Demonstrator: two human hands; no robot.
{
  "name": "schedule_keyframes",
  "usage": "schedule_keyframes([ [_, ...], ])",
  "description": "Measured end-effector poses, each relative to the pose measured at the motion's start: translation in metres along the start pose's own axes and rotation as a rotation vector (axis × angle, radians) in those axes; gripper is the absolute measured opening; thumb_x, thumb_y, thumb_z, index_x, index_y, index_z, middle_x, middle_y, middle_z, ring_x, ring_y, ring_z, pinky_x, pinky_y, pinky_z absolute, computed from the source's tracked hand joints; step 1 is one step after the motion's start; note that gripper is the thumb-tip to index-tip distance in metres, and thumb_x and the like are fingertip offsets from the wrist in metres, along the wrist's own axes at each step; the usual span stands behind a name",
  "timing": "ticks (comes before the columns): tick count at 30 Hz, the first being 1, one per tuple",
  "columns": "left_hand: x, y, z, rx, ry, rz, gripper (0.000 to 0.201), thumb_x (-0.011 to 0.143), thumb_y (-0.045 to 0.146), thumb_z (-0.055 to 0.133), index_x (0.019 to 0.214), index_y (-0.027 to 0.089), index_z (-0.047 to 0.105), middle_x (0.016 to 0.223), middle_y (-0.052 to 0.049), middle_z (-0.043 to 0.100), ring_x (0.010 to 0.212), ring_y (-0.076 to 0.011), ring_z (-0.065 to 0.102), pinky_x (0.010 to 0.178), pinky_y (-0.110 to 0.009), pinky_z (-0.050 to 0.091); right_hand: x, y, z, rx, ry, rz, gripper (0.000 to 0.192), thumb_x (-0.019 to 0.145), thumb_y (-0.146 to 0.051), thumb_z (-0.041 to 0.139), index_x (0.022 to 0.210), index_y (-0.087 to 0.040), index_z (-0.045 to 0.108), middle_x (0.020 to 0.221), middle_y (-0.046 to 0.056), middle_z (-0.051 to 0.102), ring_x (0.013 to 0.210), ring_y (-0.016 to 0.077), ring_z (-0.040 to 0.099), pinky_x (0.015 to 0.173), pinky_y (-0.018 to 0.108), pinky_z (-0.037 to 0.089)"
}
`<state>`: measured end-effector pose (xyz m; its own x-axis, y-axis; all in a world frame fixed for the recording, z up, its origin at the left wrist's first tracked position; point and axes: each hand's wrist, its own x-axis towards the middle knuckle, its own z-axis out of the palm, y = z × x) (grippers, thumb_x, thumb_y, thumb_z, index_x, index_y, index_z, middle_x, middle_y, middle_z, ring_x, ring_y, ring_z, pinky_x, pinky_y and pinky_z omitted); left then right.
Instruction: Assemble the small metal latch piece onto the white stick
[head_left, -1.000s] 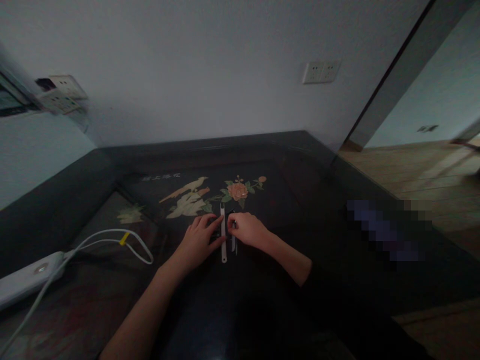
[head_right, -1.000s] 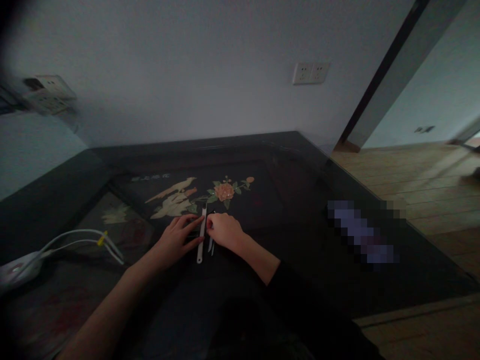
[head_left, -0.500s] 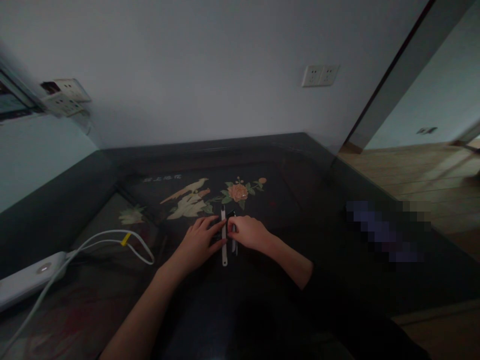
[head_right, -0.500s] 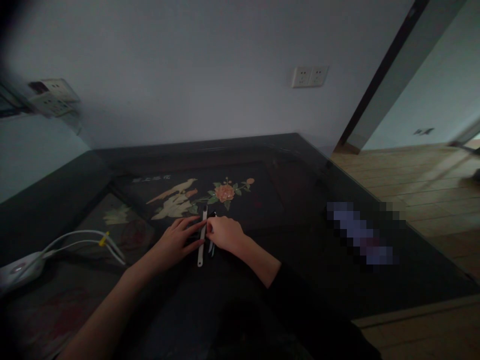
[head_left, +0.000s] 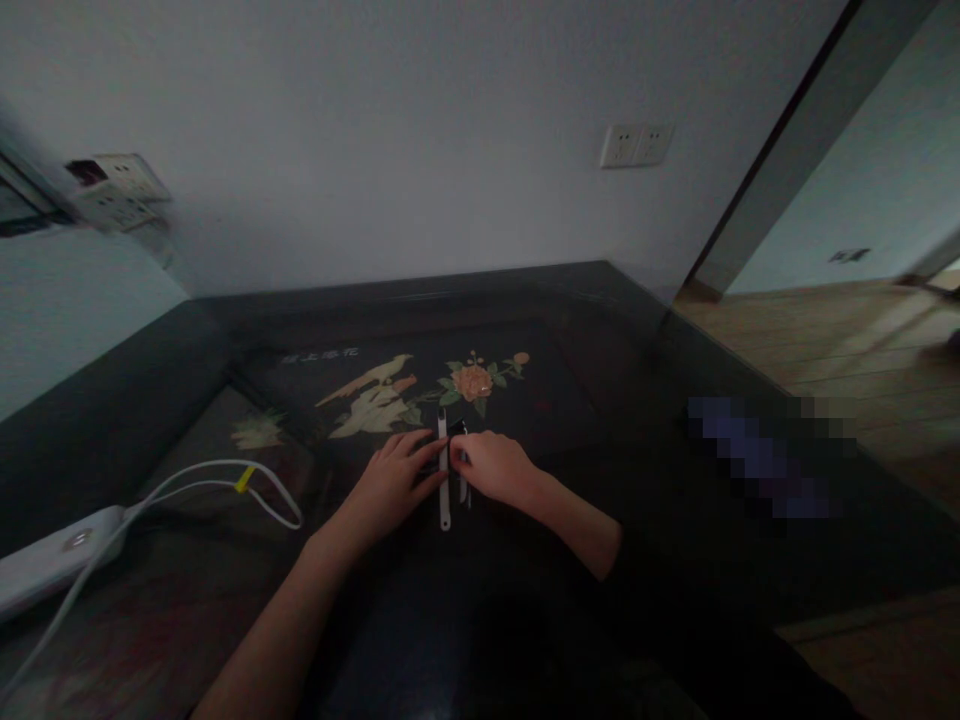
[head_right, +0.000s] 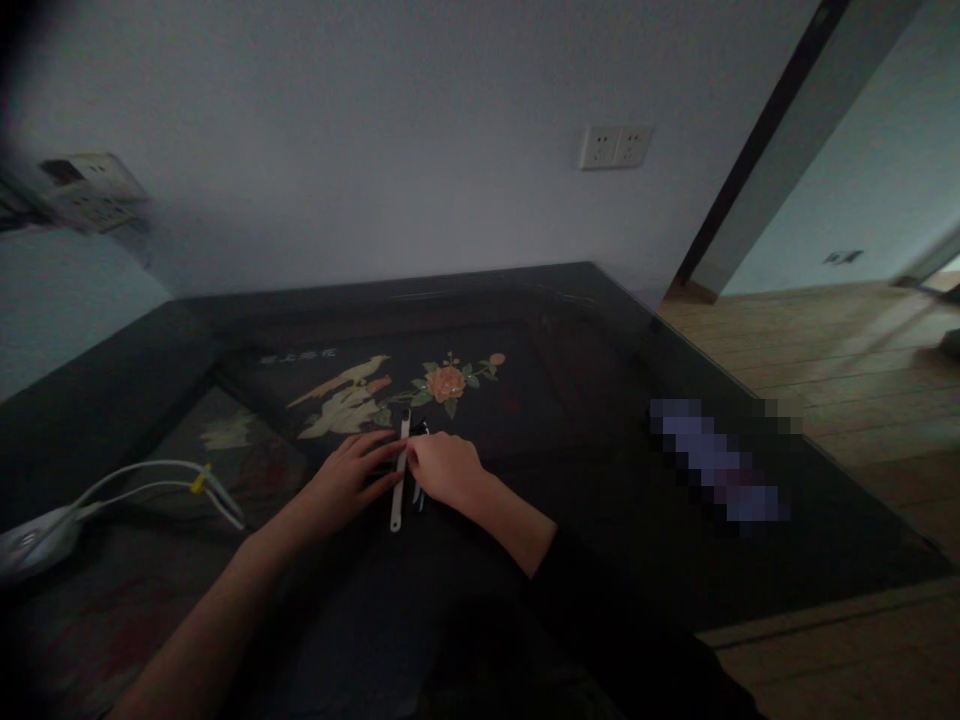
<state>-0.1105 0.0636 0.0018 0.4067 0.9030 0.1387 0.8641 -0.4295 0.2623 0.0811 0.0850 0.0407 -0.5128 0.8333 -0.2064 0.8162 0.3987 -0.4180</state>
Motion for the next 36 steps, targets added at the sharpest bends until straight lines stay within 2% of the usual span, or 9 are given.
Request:
schedule_keyframes([
  [4, 0.003, 0.002, -0.007, -0.065, 0.036, 0.001, 0.035, 0.092, 0.032, 0.054, 0.124, 0.02, 0.061, 0.13, -0.011, 0.059, 0.119, -0.0275, 0.054, 0.102, -0.045, 0.044, -0.003, -0.001, -0.005, 0.019, 0.056, -0.009, 0.022, 0.094, -0.025, 0.048, 0.101, -0.025, 0.069, 0.097, 0.006, 0.072, 0.09, 0.0224, 0.067, 0.073, 0.031, 0.047],
  [10, 0.006, 0.011, -0.019, -0.153, 0.154, -0.025, 0.025, 0.093, 0.025, 0.048, 0.111, 0.02, 0.064, 0.114, -0.008, 0.066, 0.108, -0.0245, 0.06, 0.095, -0.041, 0.048, -0.023, 0.007, -0.027, 0.093, 0.149, -0.057, 0.018, 0.09, -0.025, 0.053, 0.092, -0.023, 0.071, 0.082, 0.003, 0.07, 0.073, 0.0166, 0.063, 0.061, 0.025, 0.035],
  [15, 0.004, 0.025, -0.026, -0.232, 0.292, -0.045, 0.015, 0.093, 0.024, 0.045, 0.09, 0.019, 0.06, 0.094, -0.007, 0.064, 0.091, -0.0216, 0.06, 0.083, -0.036, 0.047, -0.059, 0.04, -0.043, 0.186, 0.236, -0.143, 0.021, 0.094, -0.026, 0.048, 0.081, -0.019, 0.064, 0.076, 0.0, 0.065, 0.068, 0.0115, 0.057, 0.062, 0.023, 0.033],
  [18, 0.002, 0.047, -0.024, -0.294, 0.327, -0.027, 0.016, 0.09, 0.024, 0.047, 0.076, 0.02, 0.051, 0.077, -0.003, 0.055, 0.073, -0.0182, 0.054, 0.068, -0.031, 0.043, -0.076, 0.065, -0.043, 0.22, 0.292, -0.179, 0.03, 0.096, -0.029, 0.041, 0.071, -0.018, 0.053, 0.065, -0.002, 0.054, 0.06, 0.0106, 0.048, 0.058, 0.023, 0.031],
  [23, 0.0, 0.106, 0.002, -0.444, 0.247, 0.053, 0.031, 0.087, 0.019, 0.044, 0.062, 0.023, 0.028, 0.062, 0.003, 0.041, 0.057, -0.0126, 0.044, 0.055, -0.024, 0.035, -0.084, 0.088, -0.022, 0.249, 0.405, -0.218, 0.028, 0.086, -0.025, 0.047, 0.062, -0.022, 0.034, 0.062, -0.003, 0.041, 0.059, 0.0118, 0.04, 0.059, 0.025, 0.029],
  [26, 0.0, 0.129, 0.022, -0.507, 0.156, 0.108, 0.03, 0.079, 0.01, 0.044, 0.061, 0.023, 0.023, 0.059, 0.004, 0.038, 0.054, -0.0114, 0.041, 0.05, -0.023, 0.028, -0.082, 0.09, -0.006, 0.28, 0.446, -0.235, 0.034, 0.081, -0.019, 0.047, 0.058, -0.023, 0.022, 0.059, -0.004, 0.034, 0.058, 0.0124, 0.038, 0.059, 0.026, 0.028],
  [28, -0.002, 0.132, 0.032, -0.539, 0.08, 0.162, 0.03, 0.076, 0.007, 0.043, 0.061, 0.023, 0.023, 0.057, 0.004, 0.036, 0.052, -0.0111, 0.038, 0.05, -0.024, 0.025, -0.08, 0.088, 0.003, 0.306, 0.435, -0.244, 0.037, 0.08, -0.016, 0.046, 0.057, -0.023, 0.018, 0.056, -0.004, 0.031, 0.056, 0.0122, 0.037, 0.057, 0.026, 0.027],
  [32, -0.006, 0.121, 0.037, -0.611, -0.069, 0.243, 0.03, 0.075, 0.006, 0.045, 0.06, 0.022, 0.025, 0.056, 0.006, 0.033, 0.05, -0.0099, 0.032, 0.049, -0.025, 0.02, -0.081, 0.084, 0.018, 0.364, 0.388, -0.224, 0.038, 0.081, -0.015, 0.044, 0.056, -0.023, 0.017, 0.053, -0.006, 0.028, 0.05, 0.0106, 0.032, 0.052, 0.025, 0.023],
  [36, -0.006, 0.114, 0.035, -0.702, -0.159, 0.215, 0.032, 0.075, 0.007, 0.049, 0.058, 0.021, 0.026, 0.054, 0.008, 0.031, 0.047, -0.0082, 0.029, 0.047, -0.023, 0.02, -0.083, 0.081, 0.029, 0.423, 0.294, -0.239, 0.037, 0.077, -0.015, 0.047, 0.054, -0.022, 0.019, 0.051, -0.007, 0.027, 0.047, 0.0087, 0.029, 0.049, 0.023, 0.021],
])
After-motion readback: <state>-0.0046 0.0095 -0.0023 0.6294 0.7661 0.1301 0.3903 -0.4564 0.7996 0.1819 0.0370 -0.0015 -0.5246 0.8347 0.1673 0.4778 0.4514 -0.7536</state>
